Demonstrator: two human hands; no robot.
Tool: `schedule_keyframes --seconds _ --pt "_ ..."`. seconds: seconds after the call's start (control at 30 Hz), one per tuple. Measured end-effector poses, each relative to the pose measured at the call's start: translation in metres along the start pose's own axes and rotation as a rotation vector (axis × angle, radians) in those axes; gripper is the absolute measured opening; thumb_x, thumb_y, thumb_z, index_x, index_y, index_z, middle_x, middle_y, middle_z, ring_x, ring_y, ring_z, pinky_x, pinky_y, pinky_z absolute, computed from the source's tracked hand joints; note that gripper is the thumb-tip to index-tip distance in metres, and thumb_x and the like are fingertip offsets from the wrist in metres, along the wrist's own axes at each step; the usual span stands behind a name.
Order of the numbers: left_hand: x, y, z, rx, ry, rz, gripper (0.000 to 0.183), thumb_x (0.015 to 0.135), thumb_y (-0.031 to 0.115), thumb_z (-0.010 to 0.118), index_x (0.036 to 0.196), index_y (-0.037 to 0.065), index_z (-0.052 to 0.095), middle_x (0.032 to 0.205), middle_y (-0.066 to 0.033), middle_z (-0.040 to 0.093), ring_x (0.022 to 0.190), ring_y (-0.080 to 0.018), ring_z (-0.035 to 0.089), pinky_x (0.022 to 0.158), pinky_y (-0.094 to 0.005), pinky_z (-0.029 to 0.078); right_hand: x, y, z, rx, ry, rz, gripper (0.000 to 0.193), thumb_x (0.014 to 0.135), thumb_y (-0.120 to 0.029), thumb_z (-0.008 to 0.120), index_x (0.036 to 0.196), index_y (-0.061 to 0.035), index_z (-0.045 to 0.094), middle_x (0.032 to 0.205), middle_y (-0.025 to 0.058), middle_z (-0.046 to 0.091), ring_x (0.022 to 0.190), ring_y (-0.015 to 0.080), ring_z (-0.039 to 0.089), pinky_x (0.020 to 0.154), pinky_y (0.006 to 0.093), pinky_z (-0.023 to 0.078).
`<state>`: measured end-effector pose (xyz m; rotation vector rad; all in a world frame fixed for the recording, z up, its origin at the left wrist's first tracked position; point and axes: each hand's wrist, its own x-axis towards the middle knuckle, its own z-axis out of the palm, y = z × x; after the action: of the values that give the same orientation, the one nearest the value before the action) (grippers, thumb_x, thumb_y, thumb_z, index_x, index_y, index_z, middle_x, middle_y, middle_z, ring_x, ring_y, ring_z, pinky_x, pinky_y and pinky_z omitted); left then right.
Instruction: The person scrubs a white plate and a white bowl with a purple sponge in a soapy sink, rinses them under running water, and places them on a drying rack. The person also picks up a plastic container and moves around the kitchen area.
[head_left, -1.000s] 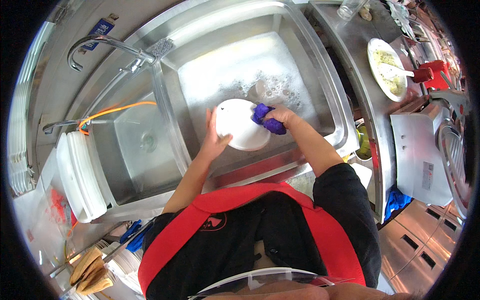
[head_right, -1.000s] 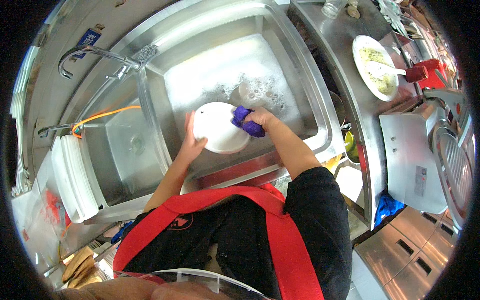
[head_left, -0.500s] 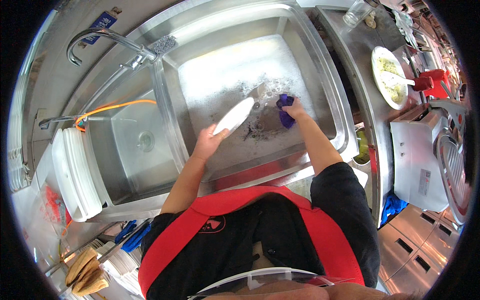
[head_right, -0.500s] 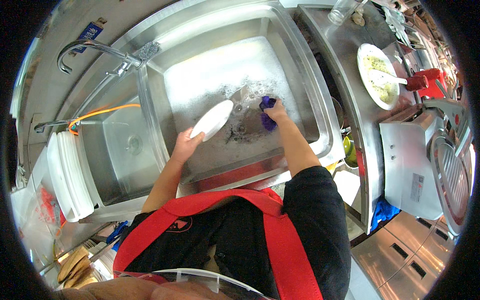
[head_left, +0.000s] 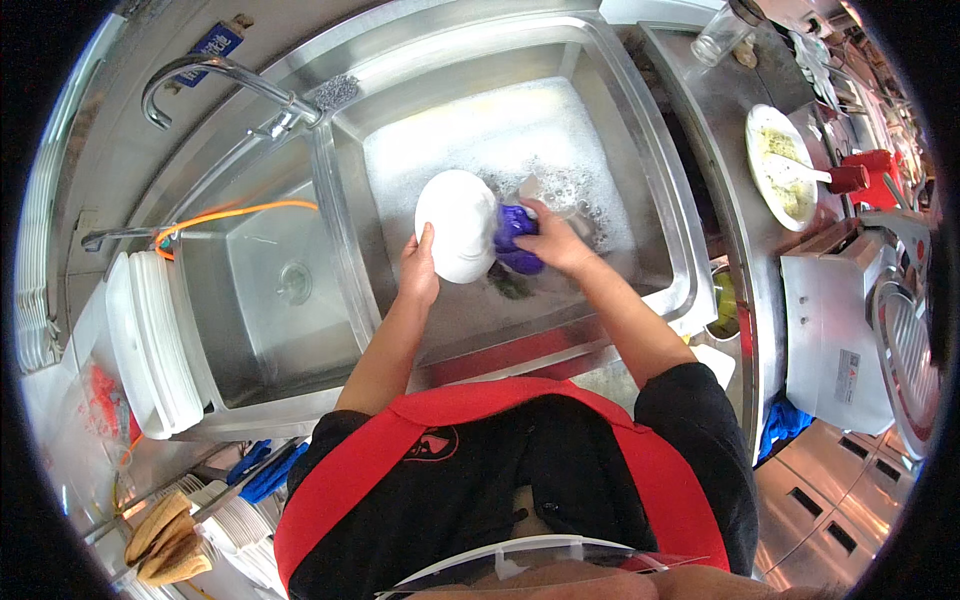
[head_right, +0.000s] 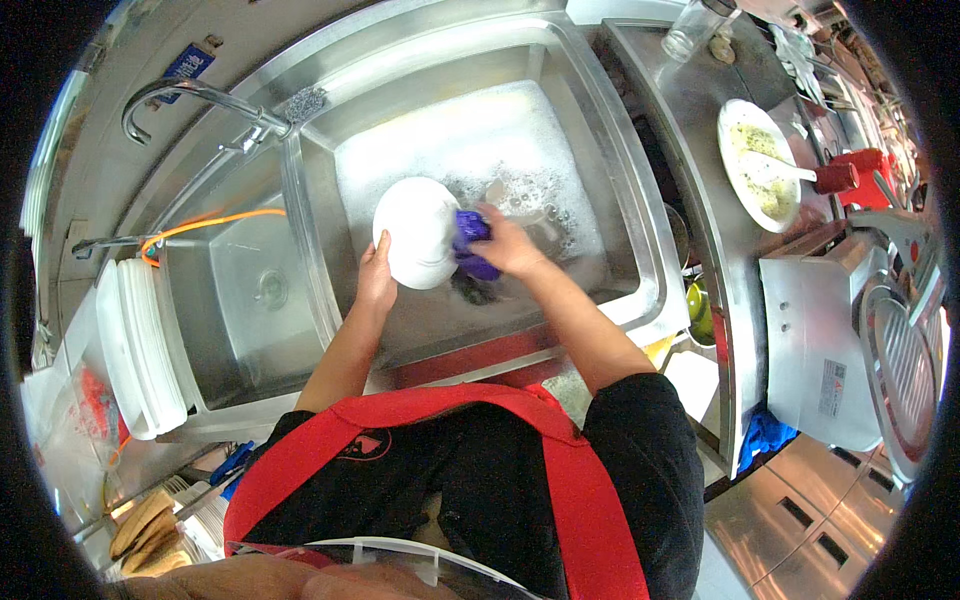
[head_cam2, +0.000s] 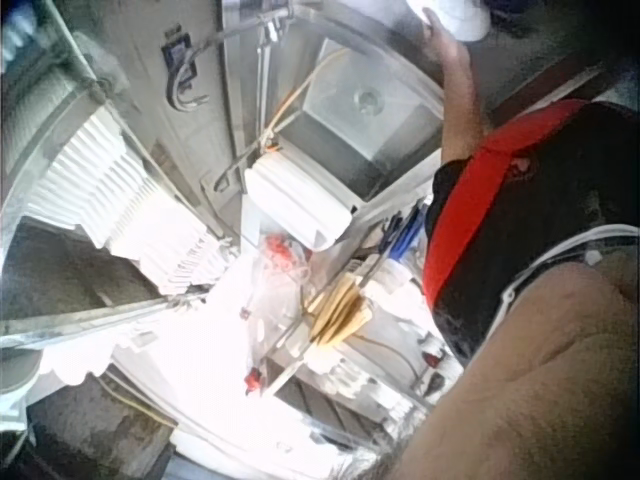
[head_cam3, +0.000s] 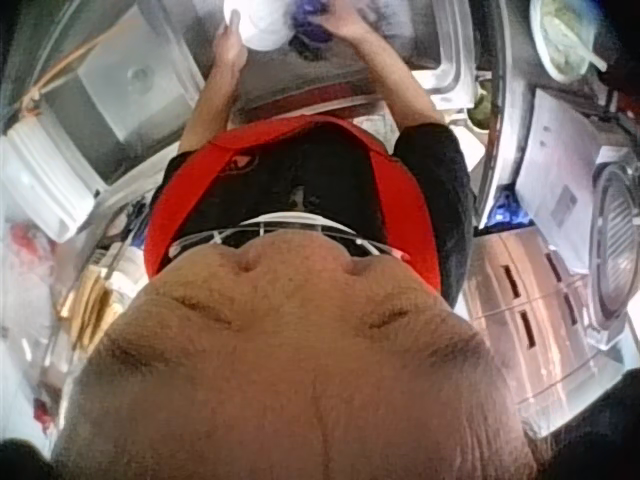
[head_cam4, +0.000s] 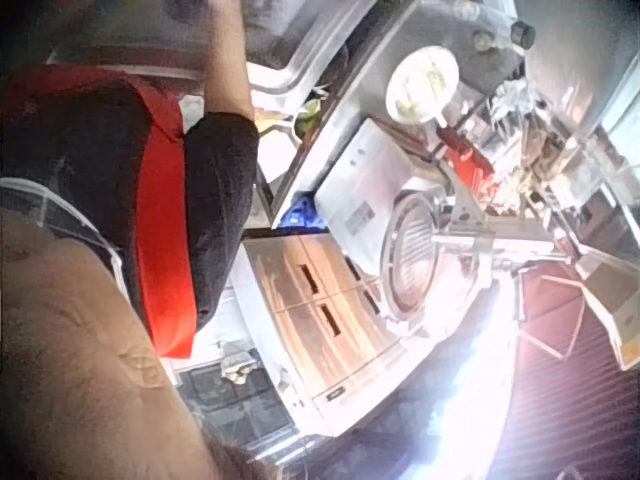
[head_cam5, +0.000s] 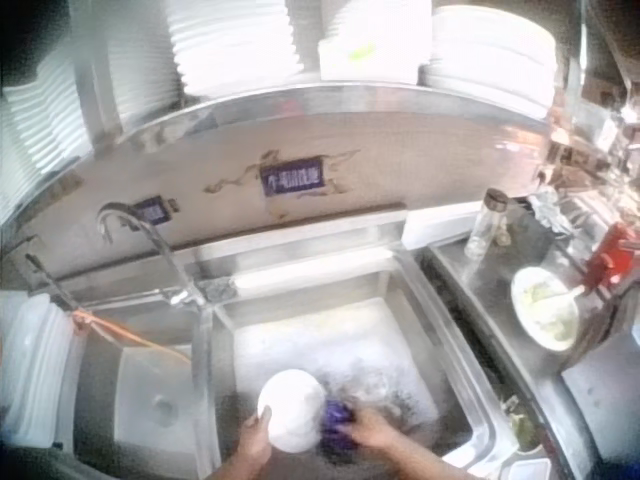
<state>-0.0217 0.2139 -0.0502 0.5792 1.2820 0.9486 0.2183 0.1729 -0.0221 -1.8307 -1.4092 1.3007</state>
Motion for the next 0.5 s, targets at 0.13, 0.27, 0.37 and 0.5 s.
schedule_keyframes --seconds 0.13,0.27,0.37,0.5 --pt "-0.004 -0.005 0.017 -0.112 -0.229 0.095 0.043 0.091 0.029 0.058 0.122 0.000 0.051 0.120 -0.0098 0.056 0.108 -0.0195 0.055 0.096 -0.0347 0.042 -0.019 -0.076 0.033 -0.105 0.200 -0.424 0.053 0.078 -0.022 0.067 0.127 -0.0116 0.049 0.117 0.0180 0.058 0.109 0.0357 0.055 0.093 0.0398 0.044" --pt "-0.024 -0.008 0.033 -0.143 -0.311 0.216 0.032 0.096 0.023 0.049 0.121 0.002 0.052 0.117 -0.0069 0.056 0.106 -0.0160 0.054 0.093 -0.0327 0.044 -0.013 -0.093 0.061 -0.371 0.377 -0.622 0.044 0.080 -0.033 0.064 0.120 -0.0186 0.054 0.135 0.0119 0.044 0.128 0.0369 0.036 0.104 0.0576 0.027" --pt "-0.034 0.002 0.040 -0.068 -0.310 0.186 0.027 0.095 0.017 0.055 0.115 -0.001 0.055 0.110 -0.0035 0.060 0.099 -0.0116 0.055 0.087 -0.0283 0.044 0.019 -0.083 0.043 -0.297 0.508 -0.556 0.035 0.081 -0.030 0.064 0.113 -0.0162 0.059 0.129 0.0104 0.051 0.126 0.0382 0.039 0.101 0.0611 0.029" --pt "-0.053 0.014 0.042 -0.060 -0.333 0.223 0.023 0.093 0.013 0.057 0.110 -0.002 0.059 0.105 -0.0039 0.063 0.093 -0.0105 0.057 0.085 -0.0264 0.044 0.045 -0.056 -0.007 0.292 0.485 -0.162 0.028 0.087 -0.022 0.061 0.110 -0.0073 0.060 0.103 0.0163 0.065 0.095 0.0317 0.063 0.082 0.0396 0.049"
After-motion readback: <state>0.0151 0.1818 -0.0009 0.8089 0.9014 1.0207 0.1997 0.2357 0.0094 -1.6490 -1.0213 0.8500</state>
